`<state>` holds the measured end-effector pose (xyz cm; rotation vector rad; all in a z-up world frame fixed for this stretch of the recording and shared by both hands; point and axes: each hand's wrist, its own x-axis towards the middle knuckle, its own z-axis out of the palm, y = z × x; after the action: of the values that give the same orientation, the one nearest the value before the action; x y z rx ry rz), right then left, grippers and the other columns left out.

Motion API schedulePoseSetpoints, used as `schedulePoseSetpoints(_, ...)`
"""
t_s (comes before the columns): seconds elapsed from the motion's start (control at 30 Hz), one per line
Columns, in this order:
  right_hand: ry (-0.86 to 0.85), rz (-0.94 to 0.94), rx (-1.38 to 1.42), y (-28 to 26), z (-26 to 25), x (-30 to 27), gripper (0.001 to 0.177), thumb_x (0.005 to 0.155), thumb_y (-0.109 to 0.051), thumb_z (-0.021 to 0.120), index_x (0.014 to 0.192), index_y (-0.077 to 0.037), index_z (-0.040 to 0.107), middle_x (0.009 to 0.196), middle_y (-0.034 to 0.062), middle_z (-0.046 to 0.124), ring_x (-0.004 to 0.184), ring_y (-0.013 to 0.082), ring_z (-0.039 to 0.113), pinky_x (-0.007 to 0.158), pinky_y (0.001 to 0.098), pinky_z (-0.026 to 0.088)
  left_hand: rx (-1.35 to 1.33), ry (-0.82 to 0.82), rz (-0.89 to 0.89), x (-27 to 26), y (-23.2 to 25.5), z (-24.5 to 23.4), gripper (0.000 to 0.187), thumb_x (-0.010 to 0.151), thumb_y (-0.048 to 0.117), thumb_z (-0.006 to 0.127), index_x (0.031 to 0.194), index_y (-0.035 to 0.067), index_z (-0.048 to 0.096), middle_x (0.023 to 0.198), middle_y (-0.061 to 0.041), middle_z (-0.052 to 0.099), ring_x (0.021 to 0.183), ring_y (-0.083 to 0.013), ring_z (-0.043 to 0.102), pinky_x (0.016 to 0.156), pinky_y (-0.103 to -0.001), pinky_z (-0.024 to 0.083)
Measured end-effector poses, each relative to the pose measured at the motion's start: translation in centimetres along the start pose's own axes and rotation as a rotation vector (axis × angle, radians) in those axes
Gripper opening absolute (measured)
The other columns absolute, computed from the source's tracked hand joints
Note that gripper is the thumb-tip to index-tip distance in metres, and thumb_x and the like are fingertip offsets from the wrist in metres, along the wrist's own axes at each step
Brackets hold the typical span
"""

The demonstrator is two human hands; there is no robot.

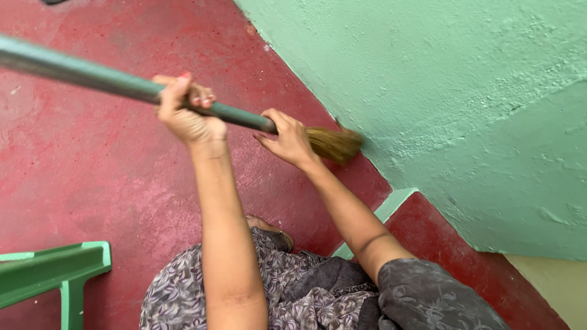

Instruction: The person sweeps the red floor of a balcony using a broom, moving a green stool to reach the corners and then sitting on the floor to adjust the broom's handle.

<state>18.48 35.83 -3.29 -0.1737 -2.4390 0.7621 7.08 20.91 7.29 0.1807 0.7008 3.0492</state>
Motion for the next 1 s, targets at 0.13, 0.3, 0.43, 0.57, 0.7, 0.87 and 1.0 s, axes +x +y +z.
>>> schedulePoseSetpoints(0.13, 0.13, -0.058, -0.045, 2.6, 6.0, 2.2, 0.018, 0.088, -0.017, 0.067, 0.075, -0.014, 0.055, 0.057, 0.0054, 0.056, 0.049, 0.0191, 0.062, 0.049, 0.0385, 0.048, 0.097, -0.049, 0.091, -0.7, 0.0, 0.9, 0.026, 0.083, -0.009, 0.066, 0.074, 0.011, 0.053, 0.057, -0.001, 0.049, 0.044, -0.0129, 0.041, 0.042, -0.029, 0.041)
schedulePoseSetpoints(0.3, 0.241, -0.335, 0.079, 1.1, 7.8, 7.1, 0.033, 0.1, -0.024, 0.067, 0.072, -0.014, 0.052, 0.054, 0.0039, 0.054, 0.044, 0.0159, 0.056, 0.044, 0.0333, 0.045, 0.095, -0.206, 0.129, -0.8, 4.5, 0.6, 0.027, 0.09, -0.011, 0.065, 0.085, 0.011, 0.051, 0.061, -0.004, 0.048, 0.05, -0.0154, 0.045, 0.05, -0.03, 0.045)
schedulePoseSetpoints(0.43, -0.007, -0.203, 0.013, -4.3, 5.5, 7.5, 0.031, 0.101, -0.021, 0.063, 0.072, -0.014, 0.054, 0.051, 0.0031, 0.055, 0.039, 0.0195, 0.054, 0.039, 0.0375, 0.045, 0.028, -0.226, 0.148, 1.0, 9.7, -1.2, 0.023, 0.096, -0.005, 0.064, 0.086, 0.01, 0.051, 0.064, -0.006, 0.048, 0.047, -0.0169, 0.047, 0.05, -0.033, 0.047)
schedulePoseSetpoints(0.57, -0.202, 0.004, -0.137, -7.3, 2.2, 2.0, 0.01, 0.079, -0.016, 0.07, 0.085, -0.011, 0.064, 0.064, 0.0185, 0.067, 0.062, 0.0409, 0.067, 0.061, 0.0543, 0.054, 0.005, 0.025, -0.04, 3.1, 10.0, -3.3, 0.021, 0.1, -0.007, 0.07, 0.093, 0.005, 0.054, 0.068, -0.006, 0.052, 0.049, -0.0139, 0.048, 0.047, -0.029, 0.044)
schedulePoseSetpoints(0.7, -0.298, 0.249, -0.019, -4.1, 1.4, -1.3, 0.008, 0.079, -0.018, 0.068, 0.085, -0.013, 0.068, 0.068, 0.0179, 0.068, 0.064, 0.0377, 0.071, 0.062, 0.051, 0.055, 0.193, 0.242, -0.276, 2.0, 2.4, -2.9, 0.024, 0.085, -0.001, 0.075, 0.082, 0.01, 0.054, 0.059, 0.001, 0.051, 0.043, -0.0085, 0.046, 0.04, -0.024, 0.043)
schedulePoseSetpoints(0.87, -0.015, 0.037, -0.003, -0.2, 4.5, -0.5, 0.014, 0.087, -0.018, 0.067, 0.079, -0.009, 0.06, 0.066, 0.0182, 0.063, 0.06, 0.0386, 0.065, 0.057, 0.0501, 0.051, 0.143, 0.09, -0.153, 1.3, 1.0, -2.2, 0.028, 0.084, -0.004, 0.072, 0.079, 0.012, 0.049, 0.065, -0.002, 0.058, 0.046, -0.0092, 0.045, 0.043, -0.026, 0.042)
schedulePoseSetpoints(1.0, 0.174, -0.25, -0.001, -1.5, 6.7, 5.9, 0.028, 0.097, -0.024, 0.066, 0.076, -0.012, 0.053, 0.056, 0.0099, 0.059, 0.049, 0.0274, 0.063, 0.048, 0.0443, 0.049, 0.082, -0.214, 0.145, 0.7, 5.7, -1.6, 0.029, 0.097, -0.007, 0.067, 0.083, 0.009, 0.046, 0.057, -0.006, 0.044, 0.045, -0.0166, 0.039, 0.044, -0.032, 0.04)
